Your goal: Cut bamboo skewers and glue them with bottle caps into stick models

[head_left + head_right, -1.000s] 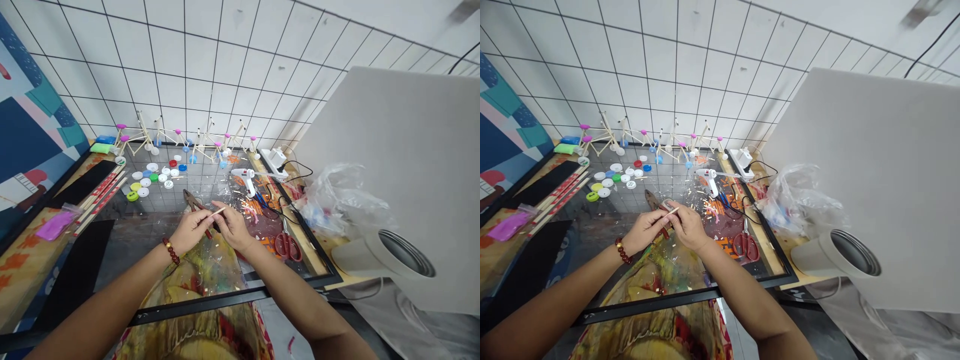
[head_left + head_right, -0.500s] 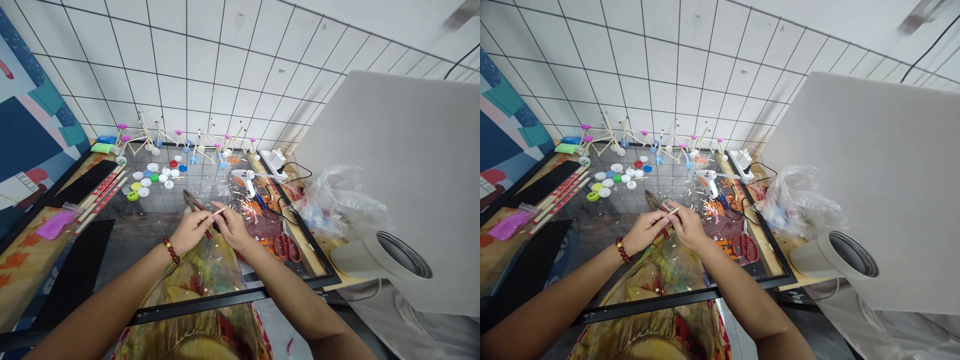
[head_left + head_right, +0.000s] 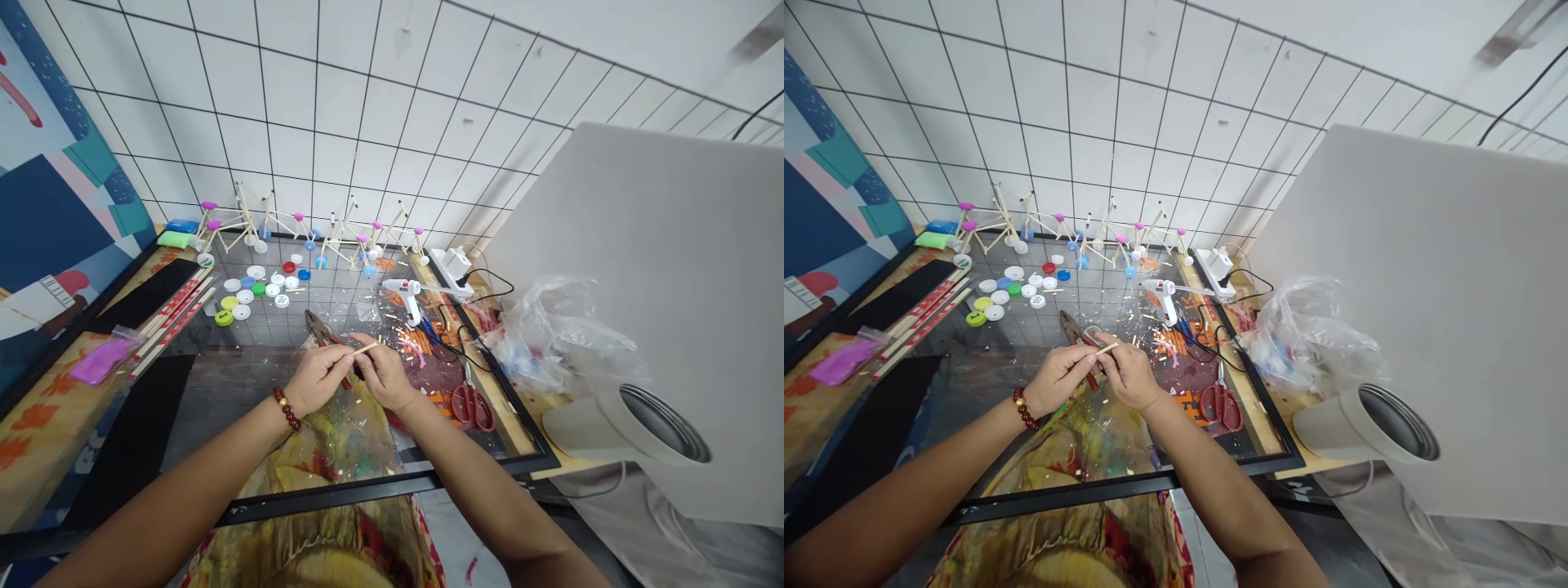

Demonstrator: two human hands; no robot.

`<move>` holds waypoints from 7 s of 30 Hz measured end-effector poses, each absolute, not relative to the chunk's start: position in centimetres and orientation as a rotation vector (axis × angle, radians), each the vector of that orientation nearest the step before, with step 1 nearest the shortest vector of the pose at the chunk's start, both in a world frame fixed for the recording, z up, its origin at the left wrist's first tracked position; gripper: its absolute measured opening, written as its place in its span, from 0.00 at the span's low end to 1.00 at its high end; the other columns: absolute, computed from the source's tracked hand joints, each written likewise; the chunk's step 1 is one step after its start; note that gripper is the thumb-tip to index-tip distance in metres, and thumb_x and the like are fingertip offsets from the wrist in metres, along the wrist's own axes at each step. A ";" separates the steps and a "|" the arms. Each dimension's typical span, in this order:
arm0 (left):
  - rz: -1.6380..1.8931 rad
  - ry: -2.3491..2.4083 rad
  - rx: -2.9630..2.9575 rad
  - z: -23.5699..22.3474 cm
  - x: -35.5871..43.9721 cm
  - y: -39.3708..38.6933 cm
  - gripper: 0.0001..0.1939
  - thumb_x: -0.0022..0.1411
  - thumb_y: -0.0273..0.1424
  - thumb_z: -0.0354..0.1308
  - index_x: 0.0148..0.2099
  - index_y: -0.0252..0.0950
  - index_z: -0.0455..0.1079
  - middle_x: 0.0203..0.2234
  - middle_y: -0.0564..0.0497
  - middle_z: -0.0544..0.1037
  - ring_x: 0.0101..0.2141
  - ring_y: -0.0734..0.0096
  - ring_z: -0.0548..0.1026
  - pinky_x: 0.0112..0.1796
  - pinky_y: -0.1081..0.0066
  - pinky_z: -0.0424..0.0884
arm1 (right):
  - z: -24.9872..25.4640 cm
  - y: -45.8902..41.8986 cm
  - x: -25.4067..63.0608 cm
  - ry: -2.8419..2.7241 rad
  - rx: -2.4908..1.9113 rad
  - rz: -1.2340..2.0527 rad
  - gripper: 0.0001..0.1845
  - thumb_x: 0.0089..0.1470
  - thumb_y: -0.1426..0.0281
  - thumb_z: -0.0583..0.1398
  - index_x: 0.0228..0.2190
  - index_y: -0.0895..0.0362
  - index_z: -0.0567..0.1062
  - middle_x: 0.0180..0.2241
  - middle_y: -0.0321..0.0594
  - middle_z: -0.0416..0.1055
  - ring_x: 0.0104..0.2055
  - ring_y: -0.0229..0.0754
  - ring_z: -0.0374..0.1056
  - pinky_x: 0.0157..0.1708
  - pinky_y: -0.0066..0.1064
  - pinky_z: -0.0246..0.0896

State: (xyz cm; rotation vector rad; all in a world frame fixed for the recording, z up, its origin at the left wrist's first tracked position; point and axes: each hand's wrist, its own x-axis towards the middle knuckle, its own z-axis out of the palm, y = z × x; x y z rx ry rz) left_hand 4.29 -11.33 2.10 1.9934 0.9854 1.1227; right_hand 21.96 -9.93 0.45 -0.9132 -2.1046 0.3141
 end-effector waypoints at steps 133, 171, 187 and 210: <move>1.012 0.991 1.679 2.5 3.7 -10.5 0.15 0.67 0.33 0.51 0.31 0.33 0.73 0.26 0.49 0.75 0.30 0.71 0.72 0.34 0.72 0.65 | 0.9 -9.8 22.3 -2.228 -0.865 0.508 0.25 0.60 0.77 0.50 0.58 0.53 0.62 0.36 0.43 0.76 0.33 0.44 0.71 0.35 0.37 0.66; 1.280 1.282 1.751 2.5 2.5 -9.6 0.04 0.59 0.31 0.62 0.34 0.38 0.77 0.31 0.48 0.79 0.33 0.67 0.75 0.36 0.70 0.70 | 1.3 -9.1 22.8 -1.268 -1.153 0.988 0.07 0.57 0.64 0.62 0.36 0.52 0.80 0.30 0.36 0.76 0.29 0.37 0.67 0.30 0.30 0.64; 1.309 0.937 0.629 3.6 2.6 -9.0 0.17 0.58 0.40 0.63 0.44 0.34 0.71 0.24 0.55 0.71 0.17 0.84 0.60 0.18 0.80 0.53 | 3.1 -10.5 18.8 -2.313 -1.534 0.445 0.24 0.49 0.67 0.63 0.49 0.59 0.67 0.44 0.52 0.68 0.43 0.52 0.66 0.43 0.43 0.63; 1.139 0.765 0.376 3.3 1.3 -8.3 0.16 0.51 0.33 0.68 0.40 0.32 0.69 0.23 0.54 0.72 0.17 0.86 0.59 0.17 0.81 0.48 | 4.9 -10.5 24.1 -1.306 -1.107 1.845 0.20 0.41 0.60 0.70 0.39 0.51 0.82 0.46 0.42 0.74 0.41 0.45 0.70 0.42 0.37 0.66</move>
